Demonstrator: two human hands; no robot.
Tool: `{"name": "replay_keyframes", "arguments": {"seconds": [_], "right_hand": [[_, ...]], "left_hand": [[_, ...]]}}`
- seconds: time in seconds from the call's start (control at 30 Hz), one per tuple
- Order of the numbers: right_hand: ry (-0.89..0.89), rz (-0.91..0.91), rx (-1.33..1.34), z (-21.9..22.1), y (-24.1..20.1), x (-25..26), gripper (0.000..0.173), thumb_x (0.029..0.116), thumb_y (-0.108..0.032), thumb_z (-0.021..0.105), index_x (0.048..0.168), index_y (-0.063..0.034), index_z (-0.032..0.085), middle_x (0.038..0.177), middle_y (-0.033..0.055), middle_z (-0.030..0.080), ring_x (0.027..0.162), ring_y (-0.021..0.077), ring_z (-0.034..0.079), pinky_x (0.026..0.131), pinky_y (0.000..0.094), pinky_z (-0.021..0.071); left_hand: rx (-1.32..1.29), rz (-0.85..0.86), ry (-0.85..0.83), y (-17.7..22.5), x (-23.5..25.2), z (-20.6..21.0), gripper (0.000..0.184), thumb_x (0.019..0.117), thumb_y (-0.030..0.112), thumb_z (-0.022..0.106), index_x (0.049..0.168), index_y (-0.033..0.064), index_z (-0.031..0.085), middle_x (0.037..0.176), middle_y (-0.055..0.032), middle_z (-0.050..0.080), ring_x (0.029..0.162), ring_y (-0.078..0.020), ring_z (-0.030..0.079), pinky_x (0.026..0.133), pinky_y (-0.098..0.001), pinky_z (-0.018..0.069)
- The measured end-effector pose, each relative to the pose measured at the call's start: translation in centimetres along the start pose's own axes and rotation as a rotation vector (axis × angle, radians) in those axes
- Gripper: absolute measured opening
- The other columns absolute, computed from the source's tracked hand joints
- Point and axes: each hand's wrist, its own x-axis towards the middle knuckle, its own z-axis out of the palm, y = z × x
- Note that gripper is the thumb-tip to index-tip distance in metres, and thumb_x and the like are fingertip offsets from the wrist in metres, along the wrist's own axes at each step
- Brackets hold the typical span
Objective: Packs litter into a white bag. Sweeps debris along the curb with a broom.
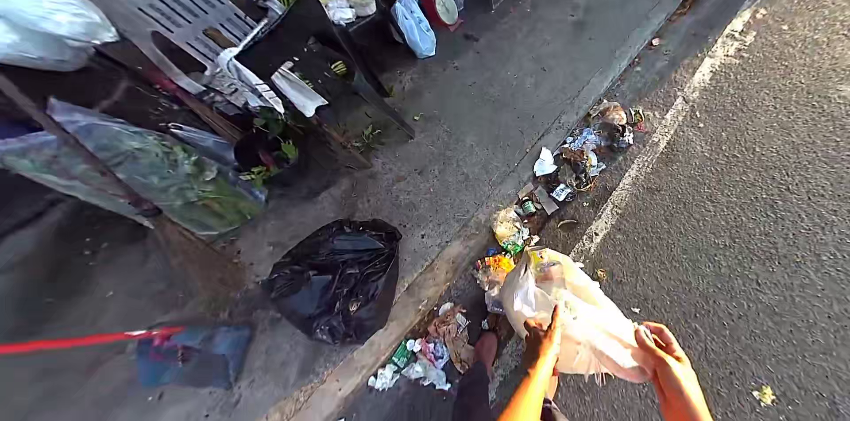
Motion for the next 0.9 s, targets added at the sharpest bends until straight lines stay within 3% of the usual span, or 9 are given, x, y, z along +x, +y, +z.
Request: {"name": "replay_keyframes", "arguments": {"seconds": [0.13,0.27,0.33,0.43,0.53,0.6,0.67,0.8,0.9], "right_hand": [[-0.123,-0.061,0.027,-2.3,0.2,-4.3,0.013,0.0977,0.003,0.052,0.105,-0.0053,0.058,0.080,-0.0061,0.068,0.072,0.0029,0.066,0.070,0.0235,0.0579],[0.088,0.155,-0.023,-7.8,1.4,-5.3,0.009,0.1059,-0.006,0.048,0.113,-0.0015,0.050,0.091,0.0038,0.062,0.076,0.0117,0.068,0.067,0.0328,0.0607],[0.040,0.257,-0.313,-11.4,3.8,-4.5,0.023,0.1048,-0.008,0.052,0.121,0.0073,0.051,0.099,0.0155,0.061,0.081,0.0194,0.065,0.069,0.0380,0.0564],[-0.207,0.297,-0.977,-14.6,5.2,-1.9,0.048,0.0946,-0.007,0.066,0.139,0.0050,0.054,0.129,0.0325,0.062,0.116,0.0461,0.063,0.095,0.0647,0.0498],[-0.178,0.052,-1.127,-10.3,1.7,3.2,0.052,0.0991,-0.006,0.056,0.151,-0.0059,0.048,0.140,0.0305,0.056,0.130,0.0507,0.054,0.103,0.0682,0.0434],[-0.145,0.005,-0.991,-6.8,0.5,8.2,0.043,0.1110,-0.024,0.040,0.148,-0.0069,0.053,0.141,0.0261,0.059,0.132,0.0443,0.055,0.109,0.0629,0.0418],[-0.124,0.033,-0.801,-4.4,0.1,12.4,0.060,0.1115,-0.048,0.034,0.141,-0.0006,0.058,0.133,0.0293,0.063,0.124,0.0450,0.060,0.105,0.0641,0.0433],[-0.451,0.050,-1.132,0.5,-0.8,12.9,0.083,0.0948,-0.065,0.061,0.140,0.0045,0.055,0.131,0.0311,0.063,0.127,0.0482,0.058,0.106,0.0696,0.0406],[-0.558,0.177,-1.382,2.2,1.5,12.7,0.069,0.0943,-0.048,0.070,0.136,0.0050,0.059,0.135,0.0276,0.062,0.129,0.0426,0.058,0.108,0.0637,0.0420]], "left_hand": [[0.308,-0.044,0.051,0.6,0.3,0.8,0.097,0.0902,0.040,0.075,0.158,-0.0009,0.019,0.146,-0.0279,0.050,0.128,-0.0385,0.058,0.103,-0.0527,0.0490],[0.268,0.066,0.095,-1.0,-0.8,-1.0,0.040,0.1039,0.025,0.055,0.133,-0.0034,0.056,0.115,-0.0218,0.068,0.101,-0.0311,0.069,0.090,-0.0475,0.0543],[0.248,0.215,0.084,-1.9,-3.8,-1.5,0.039,0.1067,0.018,0.046,0.136,-0.0071,0.056,0.120,-0.0264,0.065,0.104,-0.0341,0.067,0.095,-0.0491,0.0524],[0.410,0.317,0.058,-1.9,-7.2,-2.2,0.040,0.1079,0.017,0.042,0.139,-0.0036,0.056,0.122,-0.0252,0.066,0.102,-0.0330,0.069,0.094,-0.0484,0.0537],[0.582,0.430,-0.031,-1.5,-9.7,-3.1,0.039,0.1069,0.015,0.043,0.137,-0.0037,0.058,0.120,-0.0260,0.068,0.106,-0.0360,0.069,0.098,-0.0512,0.0517],[0.657,0.472,-0.098,-2.2,-11.3,-3.1,0.037,0.1040,0.012,0.046,0.134,-0.0047,0.060,0.117,-0.0277,0.068,0.110,-0.0406,0.067,0.100,-0.0562,0.0489],[0.656,0.575,-0.109,-3.2,-12.0,-2.7,0.033,0.0999,0.011,0.054,0.125,-0.0066,0.066,0.112,-0.0285,0.070,0.109,-0.0432,0.068,0.098,-0.0597,0.0492],[0.703,0.581,-0.217,-3.4,-11.9,-2.9,0.032,0.1025,0.016,0.051,0.125,-0.0015,0.066,0.112,-0.0242,0.071,0.107,-0.0392,0.068,0.094,-0.0584,0.0505],[0.653,0.625,-0.220,-3.4,-11.6,-3.1,0.033,0.1021,0.016,0.052,0.126,-0.0019,0.066,0.113,-0.0245,0.071,0.106,-0.0396,0.069,0.092,-0.0581,0.0508]]}}
